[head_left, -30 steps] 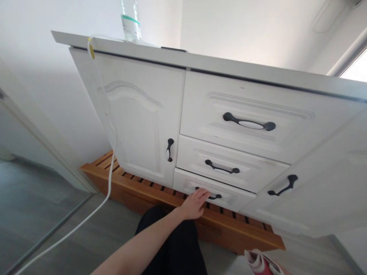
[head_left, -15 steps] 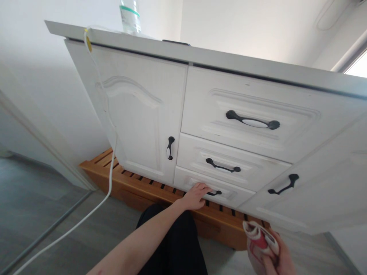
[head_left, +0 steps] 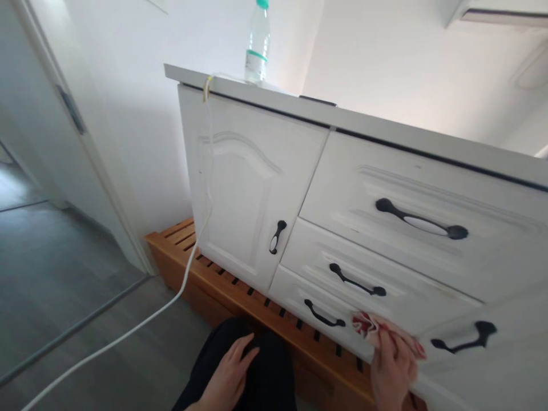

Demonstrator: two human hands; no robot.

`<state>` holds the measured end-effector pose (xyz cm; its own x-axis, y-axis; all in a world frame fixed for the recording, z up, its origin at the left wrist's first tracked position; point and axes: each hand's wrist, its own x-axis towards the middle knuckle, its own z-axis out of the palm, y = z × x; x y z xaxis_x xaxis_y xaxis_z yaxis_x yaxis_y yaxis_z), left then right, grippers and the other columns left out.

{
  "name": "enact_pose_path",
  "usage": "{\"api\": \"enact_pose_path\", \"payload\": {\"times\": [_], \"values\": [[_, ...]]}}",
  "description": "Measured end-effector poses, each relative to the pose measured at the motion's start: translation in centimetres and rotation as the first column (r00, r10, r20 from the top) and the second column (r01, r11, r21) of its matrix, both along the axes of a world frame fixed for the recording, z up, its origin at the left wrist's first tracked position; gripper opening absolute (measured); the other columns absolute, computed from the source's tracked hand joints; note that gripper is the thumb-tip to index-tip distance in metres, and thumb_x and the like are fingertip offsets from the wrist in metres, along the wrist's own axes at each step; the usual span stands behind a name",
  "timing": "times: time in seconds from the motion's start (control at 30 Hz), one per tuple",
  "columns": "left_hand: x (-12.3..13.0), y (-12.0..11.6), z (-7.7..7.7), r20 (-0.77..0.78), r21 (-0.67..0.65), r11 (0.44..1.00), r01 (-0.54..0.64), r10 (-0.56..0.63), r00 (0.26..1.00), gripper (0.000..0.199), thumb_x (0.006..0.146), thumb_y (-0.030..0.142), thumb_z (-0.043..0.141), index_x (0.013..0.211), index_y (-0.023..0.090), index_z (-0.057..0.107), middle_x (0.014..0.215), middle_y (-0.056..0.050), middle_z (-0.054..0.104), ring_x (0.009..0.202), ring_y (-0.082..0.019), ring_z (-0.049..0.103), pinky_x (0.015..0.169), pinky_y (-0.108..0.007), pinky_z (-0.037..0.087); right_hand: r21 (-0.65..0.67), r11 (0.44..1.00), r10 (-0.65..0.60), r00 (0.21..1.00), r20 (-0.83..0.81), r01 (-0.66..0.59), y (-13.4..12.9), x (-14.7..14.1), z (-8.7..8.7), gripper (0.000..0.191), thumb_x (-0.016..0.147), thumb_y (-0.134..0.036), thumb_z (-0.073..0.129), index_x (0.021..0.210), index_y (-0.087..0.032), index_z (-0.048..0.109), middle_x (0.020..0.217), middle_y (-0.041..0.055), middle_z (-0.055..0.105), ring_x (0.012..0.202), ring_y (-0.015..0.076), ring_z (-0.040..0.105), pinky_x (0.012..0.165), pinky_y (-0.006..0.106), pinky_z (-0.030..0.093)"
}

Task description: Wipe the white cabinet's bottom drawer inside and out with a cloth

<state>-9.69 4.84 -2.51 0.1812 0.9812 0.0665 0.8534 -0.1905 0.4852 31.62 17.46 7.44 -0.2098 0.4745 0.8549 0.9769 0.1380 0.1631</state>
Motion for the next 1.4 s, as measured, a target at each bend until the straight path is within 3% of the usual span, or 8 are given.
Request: {"api": "enact_pose_path", "payload": {"times": [0.1,0.4,0.5,0.63,0.77,0.97,1.2,1.4], "values": [[-1.9,-1.3,-1.8,-0.155,-0.067,0.991,-0.115,0.104,0.982,0.075,0.075,-0.002,0.042,0.143,0.029,0.053,0.16,-0.006,0.042,0.149,-0.025,0.037,0.123,-0.046,0.037,-0.091,0.992,0.085,0.996,0.018,-0.083,0.2,-4.9,0.7,0.07,0.091,-0.014,0.059,0.155,-0.033,0.037,0.126,0.0143,0.064,0.113,0.0324,0.058,0.098,0.049,0.046],[-0.2,-0.1,-0.3,-0.286,-0.153,0.981,-0.122,0.074,0.955,0.06,0.086,0.013,0.044,0.145,0.022,0.051,0.163,-0.01,0.036,0.149,-0.028,0.037,0.117,-0.048,0.038,-0.307,0.92,0.249,0.968,-0.028,-0.246,4.5,-26.5,4.0,0.053,0.093,-0.014,0.055,0.141,-0.038,0.055,0.125,0.0099,0.067,0.108,0.0306,0.054,0.088,0.05,0.038],[-0.7,-0.3,-0.9,-0.308,-0.133,0.985,-0.113,0.068,0.949,0.053,0.091,0.022,0.045,0.143,0.02,0.053,0.161,-0.013,0.039,0.147,-0.03,0.039,0.113,-0.049,0.039,-0.353,0.876,0.35,0.937,-0.002,-0.328,5.7,-30.0,3.8,0.048,0.096,-0.018,0.053,0.14,-0.035,0.054,0.127,0.0086,0.067,0.113,0.0292,0.053,0.09,0.048,0.039],[-1.1,-0.1,-1.6,-0.341,-0.109,0.99,-0.083,0.041,0.939,0.05,0.096,0.033,0.045,0.144,0.019,0.052,0.158,-0.013,0.045,0.144,-0.032,0.041,0.108,-0.051,0.041,-0.417,0.81,0.497,0.86,0.115,-0.413,6.8,-30.7,2.6,0.036,0.099,-0.02,0.048,0.131,-0.027,0.061,0.128,0.0071,0.068,0.114,0.0246,0.054,0.09,0.042,0.041],[-1.0,0.2,-1.6,-0.379,-0.071,0.996,-0.06,0.028,0.925,0.049,0.096,0.034,0.048,0.142,0.02,0.055,0.156,-0.013,0.048,0.142,-0.031,0.043,0.105,-0.048,0.041,-0.504,0.748,0.584,0.789,0.191,-0.431,7.0,-29.3,2.9,0.027,0.099,-0.021,0.049,0.121,-0.024,0.066,0.122,0.0012,0.071,0.113,0.018,0.055,0.09,0.034,0.041],[-1.0,0.0,-1.3,-0.419,-0.04,0.999,-0.011,-0.006,0.908,0.049,0.095,0.02,0.04,0.141,0.014,0.055,0.156,-0.017,0.046,0.142,-0.033,0.042,0.102,-0.048,0.041,-0.512,0.786,0.464,0.878,0.116,-0.348,5.2,-23.7,6.6,0.03,0.101,-0.027,0.05,0.129,-0.032,0.061,0.134,-0.0035,0.066,0.12,0.0203,0.05,0.102,0.039,0.032],[-1.3,-0.2,-1.4,-0.403,-0.004,1.0,-0.021,0.018,0.915,0.049,0.094,0.017,0.04,0.14,0.016,0.056,0.155,-0.014,0.048,0.143,-0.031,0.041,0.103,-0.046,0.04,-0.421,0.903,0.21,0.945,0.25,-0.089,1.0,-5.7,6.4,0.05,0.089,-0.013,0.062,0.13,-0.041,0.063,0.122,0.0032,0.068,0.108,0.0231,0.053,0.094,0.041,0.034],[-0.3,0.2,-1.7,-0.388,-0.016,1.0,-0.013,0.006,0.922,0.049,0.093,0.017,0.042,0.14,0.016,0.056,0.156,-0.015,0.047,0.143,-0.032,0.041,0.103,-0.048,0.041,-0.42,0.896,-0.048,0.97,0.24,0.148,-3.8,7.6,3.1,0.037,0.088,-0.017,0.057,0.118,-0.033,0.071,0.113,0.0074,0.068,0.101,0.0265,0.056,0.077,0.039,0.044]]}}
